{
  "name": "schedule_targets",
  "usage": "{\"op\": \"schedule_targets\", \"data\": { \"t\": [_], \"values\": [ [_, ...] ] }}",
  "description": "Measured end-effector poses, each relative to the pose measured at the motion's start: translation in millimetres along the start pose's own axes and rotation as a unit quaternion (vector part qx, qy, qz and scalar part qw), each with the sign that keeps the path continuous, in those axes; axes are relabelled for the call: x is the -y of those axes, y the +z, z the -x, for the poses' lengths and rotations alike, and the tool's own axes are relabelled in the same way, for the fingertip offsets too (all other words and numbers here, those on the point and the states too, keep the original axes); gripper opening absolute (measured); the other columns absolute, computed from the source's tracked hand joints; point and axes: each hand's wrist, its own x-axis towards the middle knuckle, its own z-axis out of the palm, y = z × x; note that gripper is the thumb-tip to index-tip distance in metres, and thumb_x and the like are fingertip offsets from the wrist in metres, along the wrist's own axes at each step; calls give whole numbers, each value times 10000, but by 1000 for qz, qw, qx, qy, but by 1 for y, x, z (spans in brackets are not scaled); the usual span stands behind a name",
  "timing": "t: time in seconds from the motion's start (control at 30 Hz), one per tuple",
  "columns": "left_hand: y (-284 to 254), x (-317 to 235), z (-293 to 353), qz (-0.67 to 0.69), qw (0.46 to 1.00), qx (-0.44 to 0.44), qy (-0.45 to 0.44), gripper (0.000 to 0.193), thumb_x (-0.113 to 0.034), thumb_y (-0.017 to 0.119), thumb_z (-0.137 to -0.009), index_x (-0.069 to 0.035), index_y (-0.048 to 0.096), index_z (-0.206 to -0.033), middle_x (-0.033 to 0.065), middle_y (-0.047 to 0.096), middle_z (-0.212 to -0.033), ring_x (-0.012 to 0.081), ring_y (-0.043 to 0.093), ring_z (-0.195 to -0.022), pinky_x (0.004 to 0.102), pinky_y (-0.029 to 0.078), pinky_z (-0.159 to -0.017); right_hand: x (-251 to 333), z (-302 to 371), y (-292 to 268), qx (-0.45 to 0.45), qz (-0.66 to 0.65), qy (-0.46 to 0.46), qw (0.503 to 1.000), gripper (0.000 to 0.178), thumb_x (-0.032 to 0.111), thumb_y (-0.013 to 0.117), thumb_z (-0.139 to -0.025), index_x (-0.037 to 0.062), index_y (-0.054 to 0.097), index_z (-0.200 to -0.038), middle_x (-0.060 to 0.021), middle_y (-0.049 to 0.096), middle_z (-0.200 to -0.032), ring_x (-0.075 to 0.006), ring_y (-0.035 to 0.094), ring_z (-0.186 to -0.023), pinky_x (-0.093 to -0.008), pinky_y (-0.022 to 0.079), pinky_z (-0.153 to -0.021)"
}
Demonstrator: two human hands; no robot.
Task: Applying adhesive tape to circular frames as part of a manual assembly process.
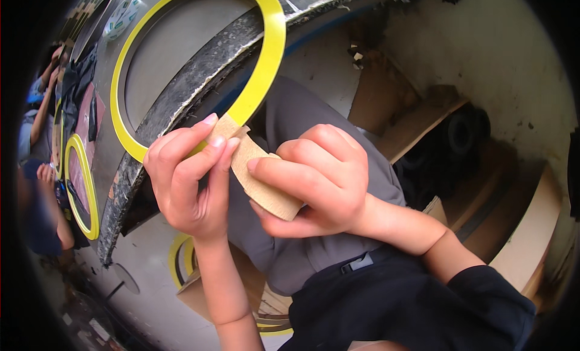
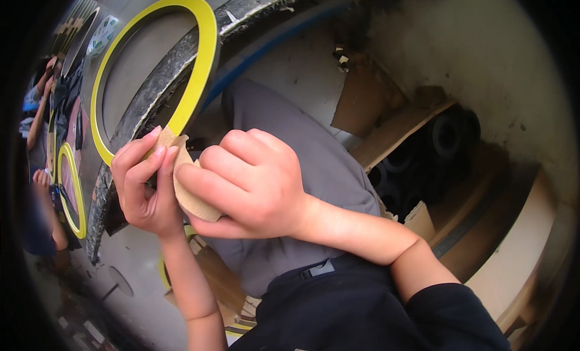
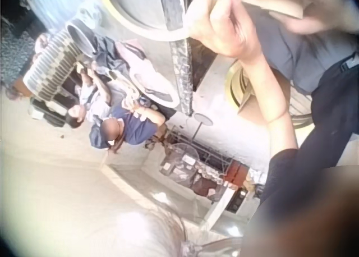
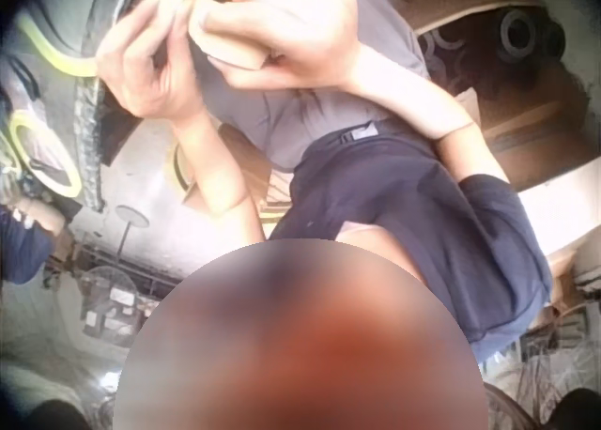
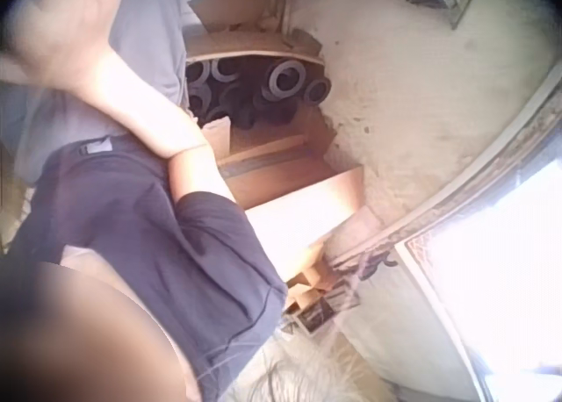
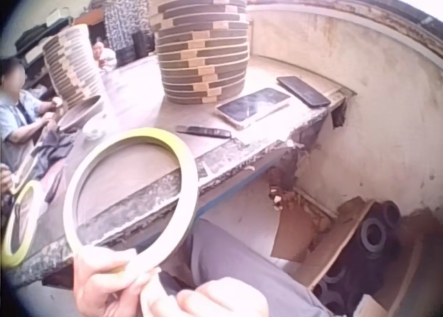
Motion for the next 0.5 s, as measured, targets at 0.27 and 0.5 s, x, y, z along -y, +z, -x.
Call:
{"op": "schedule_targets", "data": {
  "t": [0.27, 0.5],
  "values": [
    [-10, 5, -6, 13, 998, 45, 29, 291, -65, 769, -722, -99, 669, -994, 74, 731, -1105, 258, 669, -882, 371, 476, -851, -4, -43, 2, 47, -5, -51, 998, 313, 244, 732, -616, 79, 682, -876, -3, 559, -723, -169, 456, -579, -287, 375, -484],
    [-6, 5, -4, 7, 1000, 21, 18, 327, -71, 770, -762, -115, 634, -1056, 28, 745, -1037, 208, 677, -868, 353, 481, -840, -18, -76, -1, 171, -27, -121, 977, 504, 454, 645, -820, -35, 667, -938, -88, 695, -803, -194, 554, -559, -310, 436, -536]
  ]
}}
